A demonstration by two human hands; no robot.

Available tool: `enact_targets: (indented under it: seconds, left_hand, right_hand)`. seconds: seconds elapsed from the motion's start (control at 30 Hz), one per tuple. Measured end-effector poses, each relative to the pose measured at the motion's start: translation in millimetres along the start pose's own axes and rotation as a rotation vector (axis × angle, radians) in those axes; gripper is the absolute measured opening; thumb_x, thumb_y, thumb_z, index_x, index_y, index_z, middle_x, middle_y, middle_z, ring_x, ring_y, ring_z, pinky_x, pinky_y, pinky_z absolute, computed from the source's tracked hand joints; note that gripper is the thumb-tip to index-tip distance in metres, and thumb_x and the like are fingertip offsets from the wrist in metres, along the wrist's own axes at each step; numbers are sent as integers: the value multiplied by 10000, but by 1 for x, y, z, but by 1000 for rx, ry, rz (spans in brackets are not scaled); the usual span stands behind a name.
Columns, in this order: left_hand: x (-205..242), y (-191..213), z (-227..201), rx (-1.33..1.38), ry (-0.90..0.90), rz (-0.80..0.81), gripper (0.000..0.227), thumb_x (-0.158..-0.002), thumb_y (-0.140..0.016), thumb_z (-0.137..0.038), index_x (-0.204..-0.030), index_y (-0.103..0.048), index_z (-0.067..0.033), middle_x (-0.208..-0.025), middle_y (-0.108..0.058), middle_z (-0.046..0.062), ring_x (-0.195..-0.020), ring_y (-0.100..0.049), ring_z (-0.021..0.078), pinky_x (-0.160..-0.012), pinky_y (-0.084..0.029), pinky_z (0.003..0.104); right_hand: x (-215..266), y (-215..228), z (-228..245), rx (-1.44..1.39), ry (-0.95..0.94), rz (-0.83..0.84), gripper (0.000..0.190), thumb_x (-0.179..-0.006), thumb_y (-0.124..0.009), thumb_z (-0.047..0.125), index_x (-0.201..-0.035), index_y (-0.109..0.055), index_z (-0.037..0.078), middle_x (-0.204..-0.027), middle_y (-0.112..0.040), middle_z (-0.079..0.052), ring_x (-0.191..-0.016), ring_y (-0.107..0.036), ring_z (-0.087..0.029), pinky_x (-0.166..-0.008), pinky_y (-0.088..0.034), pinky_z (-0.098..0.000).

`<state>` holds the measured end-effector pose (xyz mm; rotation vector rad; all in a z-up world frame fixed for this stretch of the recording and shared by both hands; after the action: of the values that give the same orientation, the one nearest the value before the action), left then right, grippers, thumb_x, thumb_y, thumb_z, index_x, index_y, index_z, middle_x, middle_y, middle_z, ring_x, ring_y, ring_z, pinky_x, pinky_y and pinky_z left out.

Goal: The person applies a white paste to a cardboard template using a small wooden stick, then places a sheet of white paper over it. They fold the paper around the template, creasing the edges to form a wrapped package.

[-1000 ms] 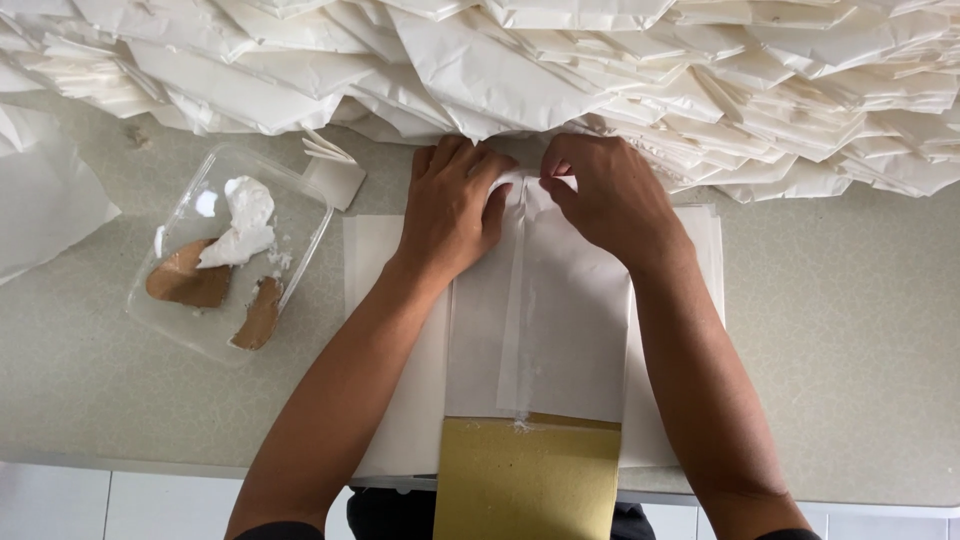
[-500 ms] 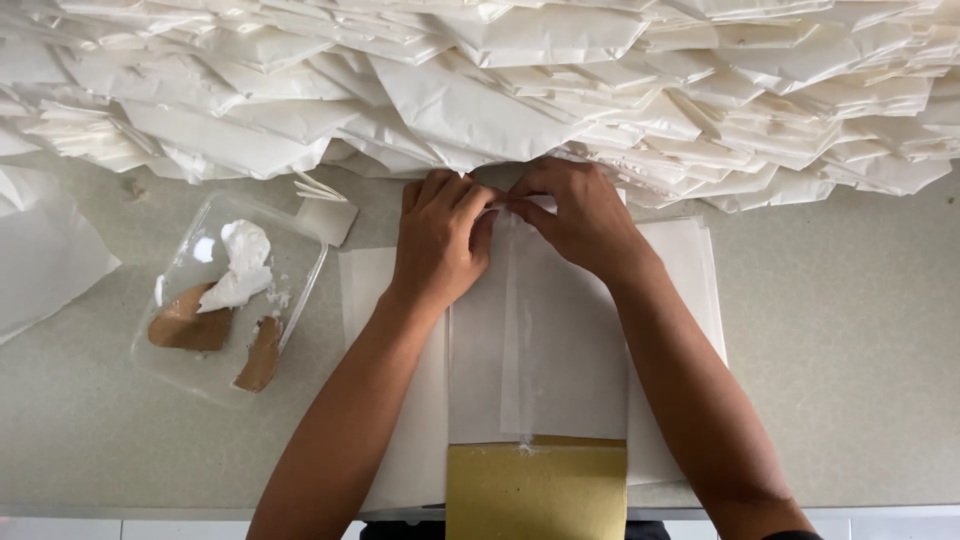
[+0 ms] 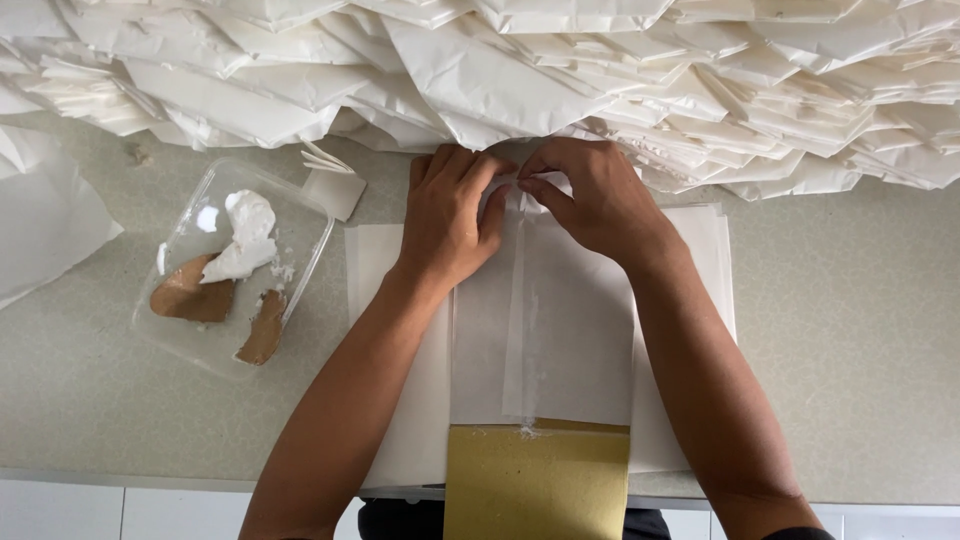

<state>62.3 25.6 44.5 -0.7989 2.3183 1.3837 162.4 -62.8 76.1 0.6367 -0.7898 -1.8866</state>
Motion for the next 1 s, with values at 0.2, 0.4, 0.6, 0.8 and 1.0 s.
enact_targets:
  seconds: [0.2,0.4,0.6,0.8,1.0]
  left_hand:
    - [1,-2,2,-20,12,8,260,-944,-644,-138,-1201,-625,-178,-930,-624,7,-921,-633,232,-846,-462,394]
    - [-1,4,-7,27,17,12,313,-969,-638,-196,-1274,-577,-155,-1010,-624,57,-953,-632,261,-853,-475,418]
    - [-2,4,-10,102,18,72,421,-974,-664,-255,-1354,-530,-135,-1113,-639,84,-1020,-681,278,-841,-530,425]
    - [-2,2,-7,117,22,90,385,-1002,-608,-201,-1371,-520,-130,-1132,-631,102,-1014,-698,299,-847,-556,428]
    - [-1,7,-11,175,34,64,372,-973,-607,-84,-1335,-533,-128,-1120,-614,85,-1041,-714,300,-888,-590,424]
  right_hand:
    - [1,7,2,-90,-15,11,82,-961,-682,21,-1028,-727,8,-944,-759,-179,-1044,-739,-382,-908,-557,-486]
    - [2,14,3,-116,-22,20,99,-967,-703,50,-1050,-724,0,-994,-758,-211,-1092,-718,-410,-972,-529,-502]
    - [-1,21,4,-123,-19,16,106,-960,-726,45,-1040,-728,-24,-983,-758,-230,-1090,-719,-416,-977,-531,-507]
    - [-7,19,-4,-130,-172,100,155,-938,-741,78,-1084,-750,28,-1067,-738,-219,-1164,-697,-385,-1038,-504,-507]
    - [-10,21,5,-63,-250,254,427,-836,-826,165,-1223,-713,26,-1173,-690,-248,-1260,-627,-421,-1088,-454,-539]
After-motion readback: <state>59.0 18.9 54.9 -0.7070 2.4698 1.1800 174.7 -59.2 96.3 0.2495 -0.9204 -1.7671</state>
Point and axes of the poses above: each hand's wrist, its own x-axis away from the middle knuckle, its own y-axis out of the back of the hand, z = x × y, the point moved 8 cm from there along -x, towards the middle knuckle
